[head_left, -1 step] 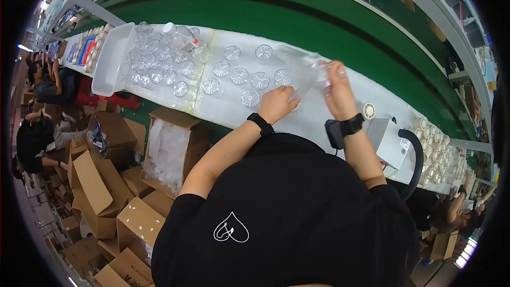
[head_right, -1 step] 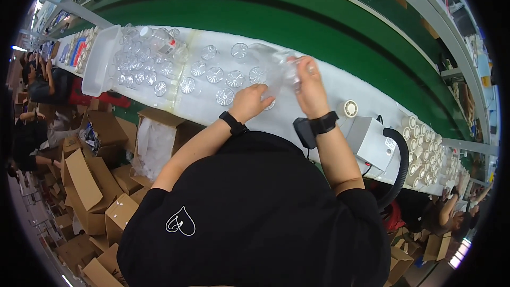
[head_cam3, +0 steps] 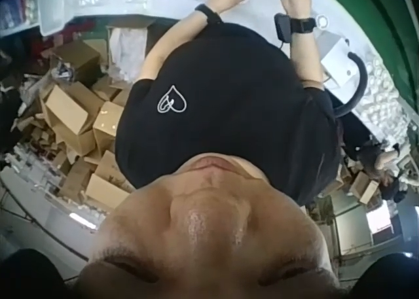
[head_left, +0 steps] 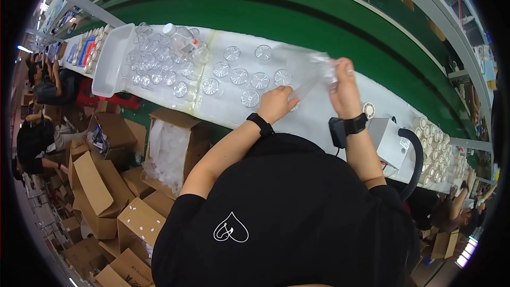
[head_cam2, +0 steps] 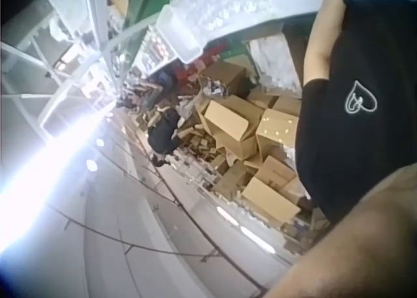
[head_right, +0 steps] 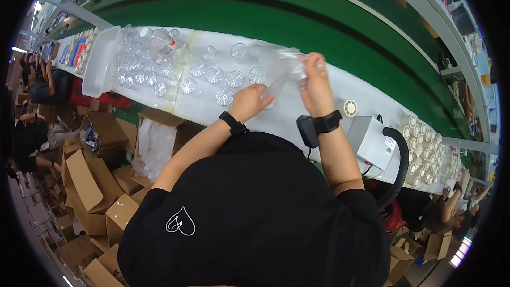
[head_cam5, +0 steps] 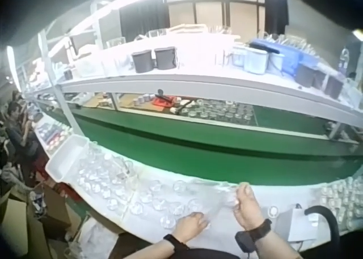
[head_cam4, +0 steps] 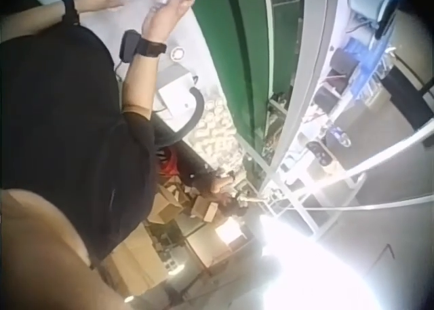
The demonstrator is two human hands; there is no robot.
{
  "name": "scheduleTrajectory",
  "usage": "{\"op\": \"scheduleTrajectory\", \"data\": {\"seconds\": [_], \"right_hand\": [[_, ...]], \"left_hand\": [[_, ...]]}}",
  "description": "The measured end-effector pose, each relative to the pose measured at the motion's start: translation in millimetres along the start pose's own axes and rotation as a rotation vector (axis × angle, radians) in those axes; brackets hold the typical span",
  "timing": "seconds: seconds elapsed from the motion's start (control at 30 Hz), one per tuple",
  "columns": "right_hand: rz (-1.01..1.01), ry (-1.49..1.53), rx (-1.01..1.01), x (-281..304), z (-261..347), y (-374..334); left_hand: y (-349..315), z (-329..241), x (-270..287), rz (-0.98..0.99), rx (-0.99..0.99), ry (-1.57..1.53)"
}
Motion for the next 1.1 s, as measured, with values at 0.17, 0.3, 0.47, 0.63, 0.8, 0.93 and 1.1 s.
{"op": "scheduleTrajectory", "data": {"seconds": [0.17, 0.3, 0.47, 0.63, 0.8, 0.93, 1.1], "right_hand": [[-0.227, -0.346, 0.501, 26, 85, -21], [-0.038, -1.242, 0.609, -12, 56, -45], [0.286, -0.62, 0.114, -44, 30, -103], [-0.197, -0.368, 0.305, 30, 38, -120], [-0.333, -0.177, 0.137, 57, -29, -178], [-0.444, -0.027, 0.226, 83, -18, -255], [-0.45, 0.078, 0.343, 143, -9, -344]], "left_hand": [[-6, -28, 51, -0.224, 0.007, -0.017], [-6, -97, 105, -0.426, -0.193, -0.168], [4, -130, 66, -0.102, -0.29, -0.504], [16, -121, 42, 0.254, -0.159, -0.828], [7, -195, 3, 0.524, -0.588, -1.085], [-35, -284, -10, 0.804, -0.34, -1.395], [-102, -373, -72, 0.91, -0.781, -1.219]]}}
Point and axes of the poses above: each hand's wrist, its own y-axis towards the middle knuckle, its own x-axis out of the back of the hand, z = x × y, the point moved 8 cm from there along y, towards the middle knuckle, and after that the axes turned 7 degrees about -x, right-handed, at the moved point
